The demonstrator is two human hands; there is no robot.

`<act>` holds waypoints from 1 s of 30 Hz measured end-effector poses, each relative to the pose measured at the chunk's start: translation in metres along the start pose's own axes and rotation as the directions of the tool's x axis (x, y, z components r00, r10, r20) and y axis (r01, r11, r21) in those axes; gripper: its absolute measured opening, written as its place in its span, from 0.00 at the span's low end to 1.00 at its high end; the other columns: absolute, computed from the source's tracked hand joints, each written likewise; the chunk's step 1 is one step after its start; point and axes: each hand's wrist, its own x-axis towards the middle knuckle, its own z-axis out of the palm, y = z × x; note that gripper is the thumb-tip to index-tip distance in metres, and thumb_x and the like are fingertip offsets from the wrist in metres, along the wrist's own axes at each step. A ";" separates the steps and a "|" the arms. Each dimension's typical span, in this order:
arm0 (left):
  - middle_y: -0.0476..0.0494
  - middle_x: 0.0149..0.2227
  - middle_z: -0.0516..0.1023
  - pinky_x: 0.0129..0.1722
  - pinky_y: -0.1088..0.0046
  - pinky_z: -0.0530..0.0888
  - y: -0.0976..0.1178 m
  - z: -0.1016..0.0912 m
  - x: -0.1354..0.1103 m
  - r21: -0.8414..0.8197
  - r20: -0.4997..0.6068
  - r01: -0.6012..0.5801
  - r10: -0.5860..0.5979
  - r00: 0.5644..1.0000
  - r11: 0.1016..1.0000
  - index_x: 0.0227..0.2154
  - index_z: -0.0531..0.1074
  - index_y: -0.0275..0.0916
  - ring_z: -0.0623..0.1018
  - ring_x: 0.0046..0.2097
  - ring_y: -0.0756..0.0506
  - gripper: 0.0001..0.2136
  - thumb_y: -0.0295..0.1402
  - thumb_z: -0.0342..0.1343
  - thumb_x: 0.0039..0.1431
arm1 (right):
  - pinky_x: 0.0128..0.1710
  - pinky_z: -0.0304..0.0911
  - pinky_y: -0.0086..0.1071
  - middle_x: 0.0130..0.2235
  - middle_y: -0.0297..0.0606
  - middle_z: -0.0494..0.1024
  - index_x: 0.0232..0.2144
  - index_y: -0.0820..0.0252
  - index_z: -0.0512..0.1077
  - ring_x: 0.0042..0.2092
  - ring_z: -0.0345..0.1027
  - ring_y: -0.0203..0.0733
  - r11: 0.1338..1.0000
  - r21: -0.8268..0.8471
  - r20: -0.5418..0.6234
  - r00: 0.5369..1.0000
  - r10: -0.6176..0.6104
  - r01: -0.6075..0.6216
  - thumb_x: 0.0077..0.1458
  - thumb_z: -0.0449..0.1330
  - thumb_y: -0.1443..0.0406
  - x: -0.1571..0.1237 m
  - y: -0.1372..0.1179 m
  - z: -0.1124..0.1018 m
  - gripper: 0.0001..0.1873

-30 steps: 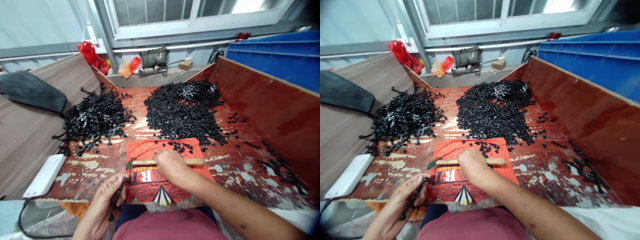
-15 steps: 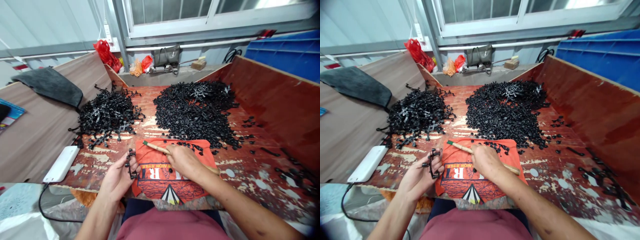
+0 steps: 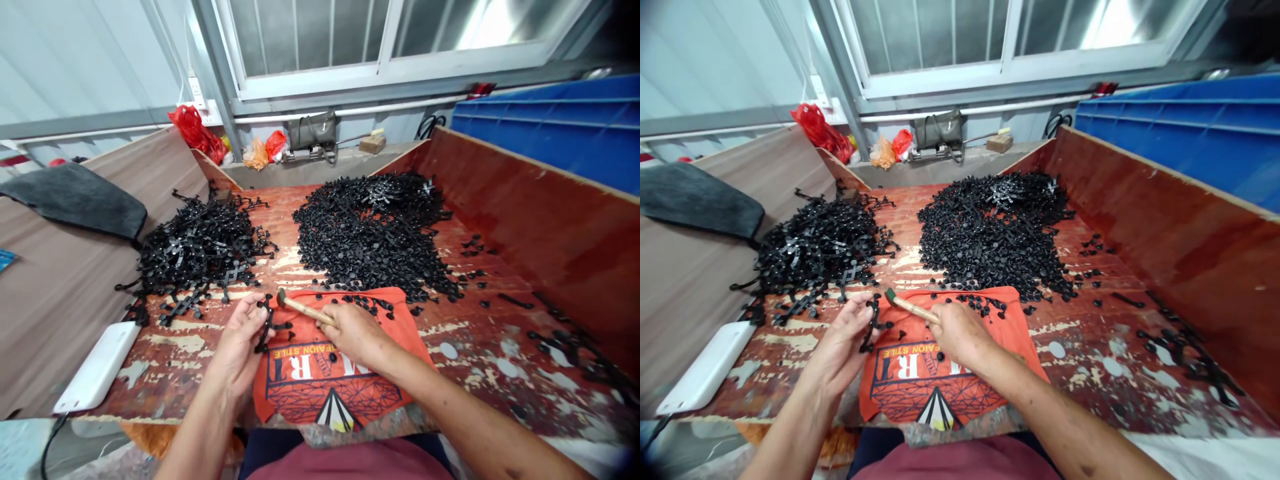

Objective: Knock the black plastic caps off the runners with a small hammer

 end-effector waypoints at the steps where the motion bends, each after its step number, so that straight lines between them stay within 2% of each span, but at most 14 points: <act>1: 0.56 0.28 0.72 0.24 0.84 0.70 0.003 0.001 -0.004 0.054 0.001 -0.017 0.017 1.000 0.998 0.42 0.71 0.42 0.70 0.23 0.56 0.18 0.28 0.69 0.48 | 0.28 0.53 0.29 0.29 0.33 0.79 0.32 0.53 0.79 0.30 0.70 0.38 1.000 -0.003 0.001 1.000 -0.006 0.006 0.58 0.58 0.67 0.001 -0.002 0.002 0.08; 3: 0.57 0.26 0.69 0.20 0.85 0.66 0.008 0.001 -0.013 0.138 0.000 -0.043 0.043 0.999 0.990 0.42 0.72 0.42 0.66 0.21 0.57 0.18 0.31 0.70 0.48 | 0.28 0.54 0.29 0.28 0.33 0.79 0.32 0.53 0.79 0.30 0.71 0.38 1.000 -0.019 0.005 1.000 -0.021 0.022 0.57 0.59 0.66 0.004 -0.007 0.005 0.08; 6: 0.55 0.27 0.70 0.21 0.83 0.67 0.011 -0.001 -0.026 0.215 -0.005 -0.054 0.056 0.998 0.975 0.46 0.72 0.43 0.67 0.23 0.55 0.21 0.34 0.69 0.48 | 0.30 0.56 0.29 0.29 0.34 0.80 0.32 0.52 0.80 0.32 0.72 0.40 0.998 -0.043 0.015 0.999 -0.037 0.038 0.56 0.60 0.66 0.008 -0.012 0.010 0.08; 11: 0.51 0.30 0.75 0.30 0.79 0.71 0.011 -0.008 -0.039 0.344 0.038 -0.017 0.004 0.999 0.939 0.54 0.69 0.44 0.74 0.29 0.51 0.25 0.35 0.67 0.52 | 0.31 0.58 0.29 0.29 0.34 0.81 0.32 0.50 0.80 0.34 0.73 0.42 0.995 -0.089 0.013 0.999 -0.045 0.046 0.54 0.61 0.67 0.008 -0.012 0.013 0.08; 14: 0.50 0.30 0.75 0.35 0.78 0.71 0.011 -0.013 -0.042 0.377 0.060 -0.005 -0.019 0.998 0.926 0.50 0.71 0.42 0.76 0.33 0.49 0.21 0.35 0.66 0.54 | 0.31 0.58 0.30 0.29 0.34 0.81 0.33 0.49 0.80 0.34 0.73 0.43 0.994 -0.102 0.002 0.999 -0.050 0.050 0.54 0.61 0.68 0.004 -0.010 0.011 0.09; 16: 0.50 0.28 0.74 0.33 0.79 0.70 0.011 -0.013 -0.044 0.350 0.043 0.016 -0.033 0.999 0.936 0.48 0.72 0.42 0.75 0.33 0.49 0.18 0.36 0.65 0.54 | 0.31 0.58 0.30 0.30 0.34 0.81 0.33 0.51 0.80 0.34 0.74 0.43 0.993 -0.099 -0.009 0.998 -0.058 0.056 0.54 0.60 0.68 0.001 -0.008 0.010 0.09; 21: 0.51 0.24 0.71 0.22 0.82 0.62 0.008 -0.002 -0.049 0.266 0.013 0.116 -0.124 0.992 0.957 0.40 0.71 0.42 0.69 0.25 0.52 0.11 0.38 0.62 0.56 | 0.33 0.56 0.30 0.32 0.35 0.81 0.33 0.55 0.77 0.35 0.73 0.42 0.996 -0.035 -0.056 0.995 -0.084 0.083 0.57 0.58 0.67 -0.007 0.001 0.001 0.07; 25: 0.54 0.22 0.68 0.23 0.83 0.61 0.004 0.008 -0.045 0.257 0.024 0.109 -0.119 0.993 0.960 0.35 0.69 0.41 0.65 0.22 0.54 0.13 0.37 0.67 0.51 | 0.32 0.55 0.28 0.34 0.33 0.80 0.36 0.55 0.76 0.35 0.72 0.38 0.994 0.049 -0.095 0.991 -0.090 0.095 0.59 0.57 0.68 -0.019 0.012 -0.009 0.07; 28: 0.54 0.24 0.67 0.24 0.82 0.61 -0.001 0.010 -0.031 0.369 0.008 0.070 -0.078 0.997 0.927 0.32 0.70 0.39 0.65 0.23 0.54 0.13 0.38 0.67 0.49 | 0.32 0.55 0.29 0.35 0.32 0.79 0.38 0.55 0.75 0.35 0.70 0.38 0.991 0.093 -0.119 0.990 -0.080 0.091 0.60 0.56 0.68 -0.032 0.021 -0.014 0.08; 30: 0.53 0.24 0.68 0.25 0.80 0.61 -0.005 0.010 -0.019 0.516 0.014 -0.004 -0.004 1.000 0.857 0.29 0.71 0.38 0.65 0.25 0.53 0.10 0.38 0.64 0.51 | 0.32 0.55 0.29 0.33 0.31 0.78 0.37 0.55 0.74 0.34 0.70 0.38 0.991 0.109 -0.127 0.990 -0.060 0.074 0.60 0.56 0.68 -0.041 0.029 -0.014 0.07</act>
